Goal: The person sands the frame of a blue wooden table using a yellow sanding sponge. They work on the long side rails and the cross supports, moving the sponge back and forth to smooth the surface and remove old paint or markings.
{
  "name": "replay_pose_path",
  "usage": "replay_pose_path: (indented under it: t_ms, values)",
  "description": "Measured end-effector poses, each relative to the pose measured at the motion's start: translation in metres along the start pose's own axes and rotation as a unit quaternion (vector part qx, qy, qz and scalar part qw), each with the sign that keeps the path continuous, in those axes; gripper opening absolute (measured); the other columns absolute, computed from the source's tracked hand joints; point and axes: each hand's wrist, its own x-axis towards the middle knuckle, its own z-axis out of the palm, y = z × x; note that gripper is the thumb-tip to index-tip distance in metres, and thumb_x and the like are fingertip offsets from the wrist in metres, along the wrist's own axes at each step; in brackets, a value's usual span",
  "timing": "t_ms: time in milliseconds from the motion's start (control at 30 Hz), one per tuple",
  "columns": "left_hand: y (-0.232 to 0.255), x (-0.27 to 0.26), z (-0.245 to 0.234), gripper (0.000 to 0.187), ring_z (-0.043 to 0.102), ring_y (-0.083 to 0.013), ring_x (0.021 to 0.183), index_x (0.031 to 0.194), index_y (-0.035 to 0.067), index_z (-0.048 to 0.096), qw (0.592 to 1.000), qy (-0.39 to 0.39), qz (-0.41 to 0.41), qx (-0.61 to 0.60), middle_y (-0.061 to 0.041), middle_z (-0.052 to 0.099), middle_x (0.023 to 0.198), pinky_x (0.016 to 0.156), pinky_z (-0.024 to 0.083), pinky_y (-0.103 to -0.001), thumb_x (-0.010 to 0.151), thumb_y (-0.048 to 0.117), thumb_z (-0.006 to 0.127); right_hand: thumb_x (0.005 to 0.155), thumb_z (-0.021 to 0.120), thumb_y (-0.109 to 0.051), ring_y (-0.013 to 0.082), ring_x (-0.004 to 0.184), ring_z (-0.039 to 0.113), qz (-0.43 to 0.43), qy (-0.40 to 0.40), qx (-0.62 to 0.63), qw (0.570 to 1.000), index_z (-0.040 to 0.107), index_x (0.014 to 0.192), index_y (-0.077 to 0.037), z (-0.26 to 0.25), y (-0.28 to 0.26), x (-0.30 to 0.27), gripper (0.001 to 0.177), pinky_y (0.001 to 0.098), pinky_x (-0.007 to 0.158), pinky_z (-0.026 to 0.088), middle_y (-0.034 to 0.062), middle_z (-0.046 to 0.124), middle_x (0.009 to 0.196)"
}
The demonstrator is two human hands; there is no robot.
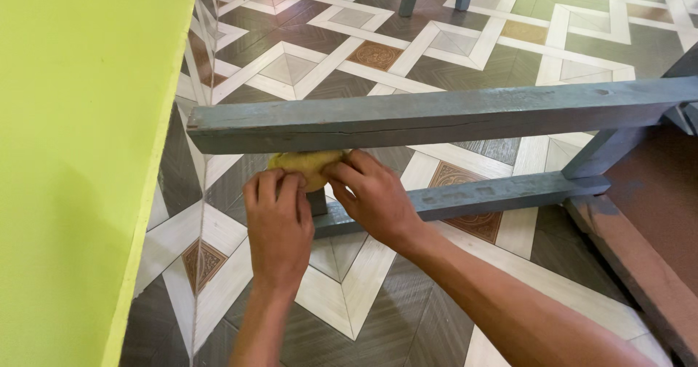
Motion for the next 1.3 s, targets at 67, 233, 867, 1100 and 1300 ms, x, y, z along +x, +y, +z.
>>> replay_pose_path:
  t_ms: [67, 233, 867, 1100, 1300]
  values:
    - [-0.003, -0.005, 0.003, 0.024, 0.052, -0.0390, 0.115, 0.111, 0.002, 0.067, 1.000, -0.006, 0.000, 0.001, -0.015, 0.059, 0.116, 0.098, 0.047, -0.049, 0.087, -0.003, 0.066, 0.088, 0.073, -0.005, 0.0324, 0.092, 0.068, 0.010, -0.007, 0.002, 1.000, 0.071, 0.105, -0.007, 0.006, 0.004, -0.005, 0.018, 0.0429, 0.079, 0.056, 0.0111, 0.064, 0.100]
    - [-0.012, -0.013, 0.011, 0.024, 0.053, -0.0398, 0.115, 0.108, 0.002, 0.067, 0.999, -0.030, -0.006, 0.010, -0.015, 0.059, 0.116, 0.098, 0.048, -0.049, 0.085, -0.003, 0.066, 0.088, 0.072, -0.007, 0.0327, 0.092, 0.068, 0.059, -0.048, 0.025, 0.997, 0.069, 0.105, -0.007, 0.018, 0.010, -0.015, 0.017, 0.0444, 0.079, 0.056, 0.0111, 0.064, 0.101]
    - [-0.020, -0.031, 0.021, 0.013, 0.057, -0.0330, 0.112, 0.101, 0.001, 0.071, 0.975, -0.178, -0.127, 0.033, -0.013, 0.054, 0.136, 0.089, 0.054, -0.044, 0.088, 0.005, 0.069, 0.091, 0.065, -0.010, 0.0384, 0.090, 0.066, 0.116, -0.151, 0.026, 0.981, 0.066, 0.102, -0.006, 0.043, 0.029, -0.045, 0.012, 0.0483, 0.077, 0.054, 0.0136, 0.063, 0.098]
    - [-0.009, -0.023, 0.007, 0.015, 0.058, -0.0343, 0.112, 0.098, 0.001, 0.073, 0.992, -0.110, -0.067, 0.011, -0.014, 0.057, 0.129, 0.086, 0.055, -0.045, 0.084, 0.006, 0.072, 0.086, 0.069, -0.006, 0.0347, 0.087, 0.068, 0.093, -0.123, 0.040, 0.987, 0.068, 0.103, -0.005, 0.019, 0.017, -0.026, 0.017, 0.0455, 0.076, 0.055, 0.0123, 0.064, 0.099]
    - [0.001, 0.001, -0.006, 0.016, 0.058, -0.0363, 0.116, 0.099, 0.002, 0.074, 1.000, -0.025, -0.005, 0.007, -0.015, 0.057, 0.128, 0.088, 0.056, -0.045, 0.084, 0.004, 0.073, 0.086, 0.072, -0.003, 0.0306, 0.086, 0.070, 0.053, -0.031, 0.052, 0.997, 0.068, 0.101, -0.004, 0.000, 0.007, -0.005, 0.016, 0.0404, 0.074, 0.057, 0.0126, 0.064, 0.101]
